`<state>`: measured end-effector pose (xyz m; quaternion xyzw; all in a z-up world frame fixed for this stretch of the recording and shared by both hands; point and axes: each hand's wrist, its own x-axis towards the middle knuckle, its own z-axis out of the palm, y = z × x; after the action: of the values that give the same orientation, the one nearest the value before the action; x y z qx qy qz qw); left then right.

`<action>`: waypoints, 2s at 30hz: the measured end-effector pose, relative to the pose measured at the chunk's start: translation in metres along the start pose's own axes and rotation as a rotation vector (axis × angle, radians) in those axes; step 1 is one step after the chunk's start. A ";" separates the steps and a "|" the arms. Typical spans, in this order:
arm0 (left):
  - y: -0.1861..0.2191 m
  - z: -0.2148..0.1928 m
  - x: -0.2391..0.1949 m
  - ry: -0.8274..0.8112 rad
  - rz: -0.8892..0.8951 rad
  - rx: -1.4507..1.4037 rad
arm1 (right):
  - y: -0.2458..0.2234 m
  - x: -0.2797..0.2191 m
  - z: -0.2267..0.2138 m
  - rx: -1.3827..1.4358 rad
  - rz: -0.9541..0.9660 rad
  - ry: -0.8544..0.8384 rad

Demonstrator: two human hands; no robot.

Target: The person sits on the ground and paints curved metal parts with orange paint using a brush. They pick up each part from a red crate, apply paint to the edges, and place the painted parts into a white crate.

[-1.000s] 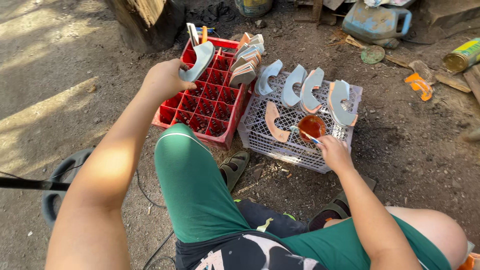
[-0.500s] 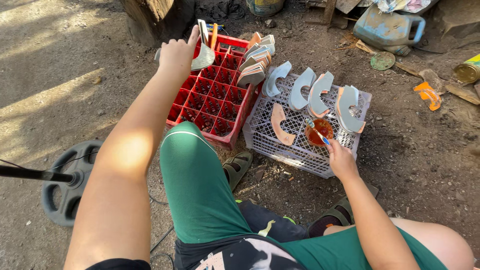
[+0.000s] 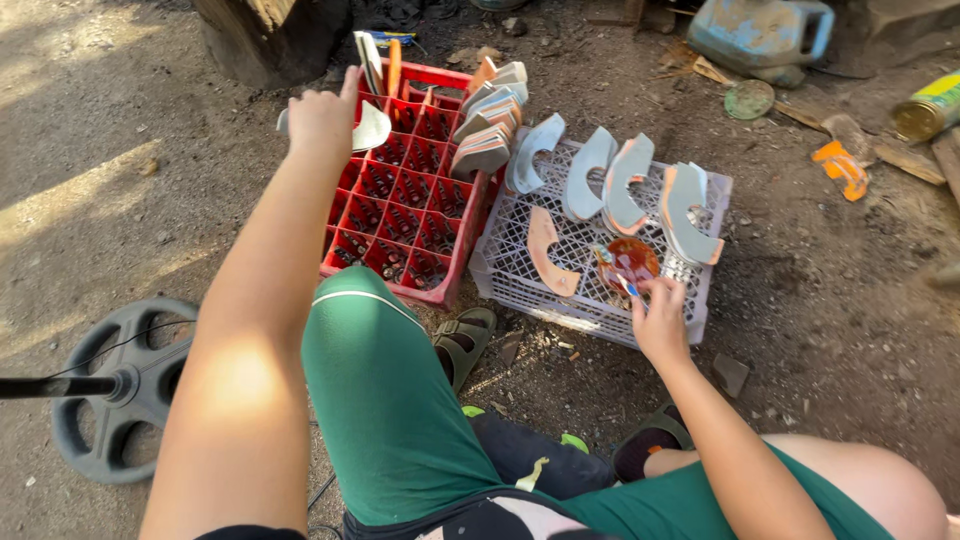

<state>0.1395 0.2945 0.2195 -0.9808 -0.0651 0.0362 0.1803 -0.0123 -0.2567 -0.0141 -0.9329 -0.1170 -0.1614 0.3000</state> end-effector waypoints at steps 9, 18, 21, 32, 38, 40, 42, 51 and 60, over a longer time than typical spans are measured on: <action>0.003 0.014 0.048 -0.027 0.025 0.133 | -0.005 -0.001 -0.003 0.237 0.188 0.015; 0.004 0.054 0.118 0.007 0.095 0.322 | 0.000 -0.003 -0.006 0.320 0.272 -0.004; 0.005 0.074 0.143 -0.039 0.121 0.370 | 0.006 -0.003 -0.004 0.343 0.300 -0.005; 0.016 0.120 0.221 -0.221 0.034 0.256 | 0.011 0.004 0.000 0.441 0.453 -0.046; 0.014 0.100 0.231 -0.406 0.097 0.280 | 0.016 0.010 -0.001 0.494 0.542 -0.080; 0.011 0.108 0.240 -0.421 0.042 0.280 | 0.020 0.012 -0.002 0.442 0.559 -0.120; 0.010 0.120 0.253 -0.428 -0.014 0.274 | 0.024 0.015 -0.002 0.394 0.568 -0.147; -0.010 0.124 0.284 -0.567 -0.181 -0.137 | 0.022 0.015 0.001 0.357 0.555 -0.112; -0.013 0.121 0.261 -0.594 -0.197 -0.154 | 0.001 0.015 -0.001 0.461 0.613 -0.024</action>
<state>0.3850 0.3856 0.0985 -0.9271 -0.2119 0.2985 0.0812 0.0018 -0.2569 -0.0080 -0.8345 0.1306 -0.0227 0.5349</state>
